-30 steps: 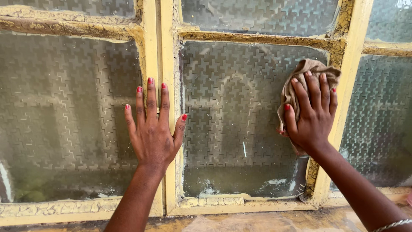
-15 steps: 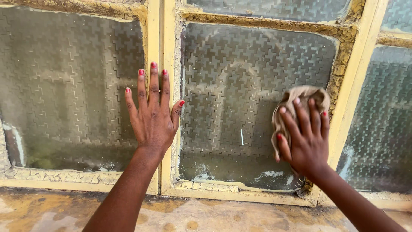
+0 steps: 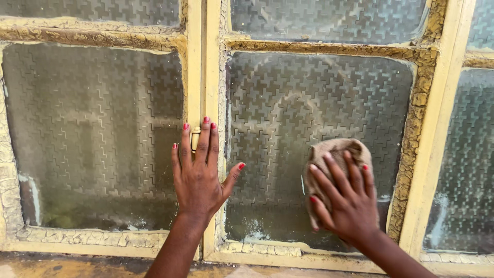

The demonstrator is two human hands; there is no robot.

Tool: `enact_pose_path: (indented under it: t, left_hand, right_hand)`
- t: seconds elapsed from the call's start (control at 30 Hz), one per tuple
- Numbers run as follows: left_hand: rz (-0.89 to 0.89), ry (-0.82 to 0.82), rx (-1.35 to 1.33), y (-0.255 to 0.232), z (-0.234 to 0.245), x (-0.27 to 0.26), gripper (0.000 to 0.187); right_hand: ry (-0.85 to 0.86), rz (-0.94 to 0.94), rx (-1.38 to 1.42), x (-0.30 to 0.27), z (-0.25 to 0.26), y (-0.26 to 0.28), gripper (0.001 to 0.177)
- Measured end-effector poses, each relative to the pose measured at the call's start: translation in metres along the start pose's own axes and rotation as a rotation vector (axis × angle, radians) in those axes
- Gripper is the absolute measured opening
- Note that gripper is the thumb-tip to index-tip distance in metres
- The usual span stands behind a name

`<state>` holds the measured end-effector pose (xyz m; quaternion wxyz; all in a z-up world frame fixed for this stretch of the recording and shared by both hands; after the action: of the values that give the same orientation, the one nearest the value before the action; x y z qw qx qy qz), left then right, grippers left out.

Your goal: The person wipes a multi-pane window with a cloth, moving systematically across each pane and the yellow frame. The person uses a spray bottle to apply cleaning solution to the glass before wiping.

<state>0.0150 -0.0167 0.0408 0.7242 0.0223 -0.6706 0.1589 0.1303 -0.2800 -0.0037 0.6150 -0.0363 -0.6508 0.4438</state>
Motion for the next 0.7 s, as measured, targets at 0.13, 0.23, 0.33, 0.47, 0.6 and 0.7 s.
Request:
enact_pose_path:
  t: [0.13, 0.23, 0.33, 0.47, 0.6, 0.7]
  left_hand:
    - [0.006, -0.011, 0.028, 0.001, -0.001, -0.001, 0.087]
    - [0.014, -0.015, 0.021, 0.001, -0.001, -0.001, 0.083]
    - [0.026, -0.010, 0.006, 0.001, 0.001, -0.004, 0.079]
    - [0.030, -0.012, 0.015, 0.003, 0.002, -0.004, 0.069]
    - [0.033, -0.013, 0.050, 0.004, 0.000, -0.005, 0.062]
    - [0.028, -0.009, 0.062, 0.005, -0.003, -0.006, 0.063]
  right_hand:
    - [0.009, -0.030, -0.015, 0.068, -0.014, 0.033, 0.064]
    - [0.037, -0.051, -0.023, 0.120, -0.021, 0.059, 0.065]
    - [0.040, -0.068, -0.030, 0.153, -0.028, 0.088, 0.066]
    - [-0.008, -0.089, -0.049, 0.155, -0.028, 0.109, 0.063]
    - [0.072, -0.023, -0.014, 0.132, -0.045, 0.126, 0.069]
    - [0.308, 0.059, 0.073, 0.107, -0.076, 0.144, 0.072]
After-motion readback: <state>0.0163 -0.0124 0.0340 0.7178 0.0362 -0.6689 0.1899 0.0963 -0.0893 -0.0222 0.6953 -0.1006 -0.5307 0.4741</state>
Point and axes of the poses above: each hand's wrist, its own x-axis towards the middle knuckle, its own z-axis out of the back of the hand, y = z × x, the point moved 8 cm from there along x, towards the middle knuckle, and after that the axes turned 14 degrees about z, right-handed, at the moved point
